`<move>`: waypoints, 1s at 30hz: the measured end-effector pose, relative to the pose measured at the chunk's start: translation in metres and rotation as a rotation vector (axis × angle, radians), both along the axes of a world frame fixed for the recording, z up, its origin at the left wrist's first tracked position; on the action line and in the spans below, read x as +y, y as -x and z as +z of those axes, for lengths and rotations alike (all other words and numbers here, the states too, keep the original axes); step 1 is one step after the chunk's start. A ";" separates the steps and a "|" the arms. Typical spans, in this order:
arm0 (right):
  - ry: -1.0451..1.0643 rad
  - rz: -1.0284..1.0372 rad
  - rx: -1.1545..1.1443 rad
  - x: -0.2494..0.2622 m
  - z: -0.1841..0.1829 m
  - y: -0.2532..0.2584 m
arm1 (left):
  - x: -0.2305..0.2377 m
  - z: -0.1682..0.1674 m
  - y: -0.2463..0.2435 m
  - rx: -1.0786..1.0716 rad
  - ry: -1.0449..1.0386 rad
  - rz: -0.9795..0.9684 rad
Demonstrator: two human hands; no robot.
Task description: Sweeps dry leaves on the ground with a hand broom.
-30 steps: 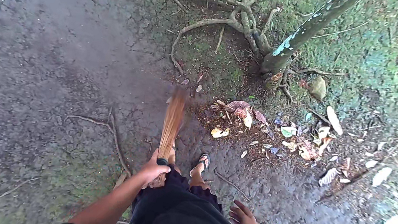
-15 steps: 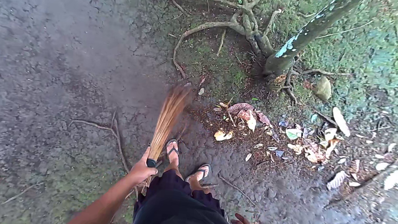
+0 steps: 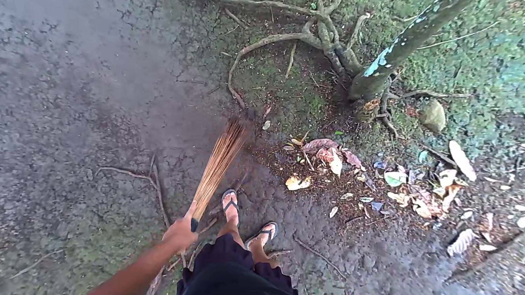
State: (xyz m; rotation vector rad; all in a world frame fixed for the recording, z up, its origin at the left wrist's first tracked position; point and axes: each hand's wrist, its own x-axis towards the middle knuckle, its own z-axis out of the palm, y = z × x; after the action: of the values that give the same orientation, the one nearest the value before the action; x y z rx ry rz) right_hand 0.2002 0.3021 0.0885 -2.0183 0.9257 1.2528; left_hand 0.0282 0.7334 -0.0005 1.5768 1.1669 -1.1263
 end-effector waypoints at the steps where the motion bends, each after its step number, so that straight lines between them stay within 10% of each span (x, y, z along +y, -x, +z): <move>1: 0.002 0.009 0.014 -0.004 -0.003 0.002 | -0.010 0.010 0.000 -0.022 0.038 0.077; 5: -0.001 -0.004 0.007 0.004 -0.001 -0.001 | -0.052 0.026 -0.070 -0.166 0.217 0.455; 9: -0.009 -0.006 -0.039 0.006 -0.002 -0.009 | -0.084 0.001 -0.121 -0.168 0.228 0.159; 14: -0.014 -0.032 -0.030 -0.003 0.004 -0.004 | -0.073 0.012 -0.073 -0.272 0.189 0.134; 19: -0.019 -0.084 -0.030 -0.012 0.004 0.010 | -0.127 0.065 -0.080 -0.365 0.333 0.830; 23: -0.008 -0.114 -0.025 -0.012 0.006 0.012 | -0.127 0.057 -0.175 -0.329 0.414 1.355; 30: 0.001 -0.098 -0.018 -0.024 0.008 0.015 | -0.063 0.010 -0.284 -0.459 0.544 1.351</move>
State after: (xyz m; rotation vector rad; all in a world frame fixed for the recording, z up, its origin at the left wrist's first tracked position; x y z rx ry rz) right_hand 0.1853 0.2786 0.0970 -1.9576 1.0046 1.1795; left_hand 0.3123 0.6700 0.0096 0.3360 1.1092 -0.1035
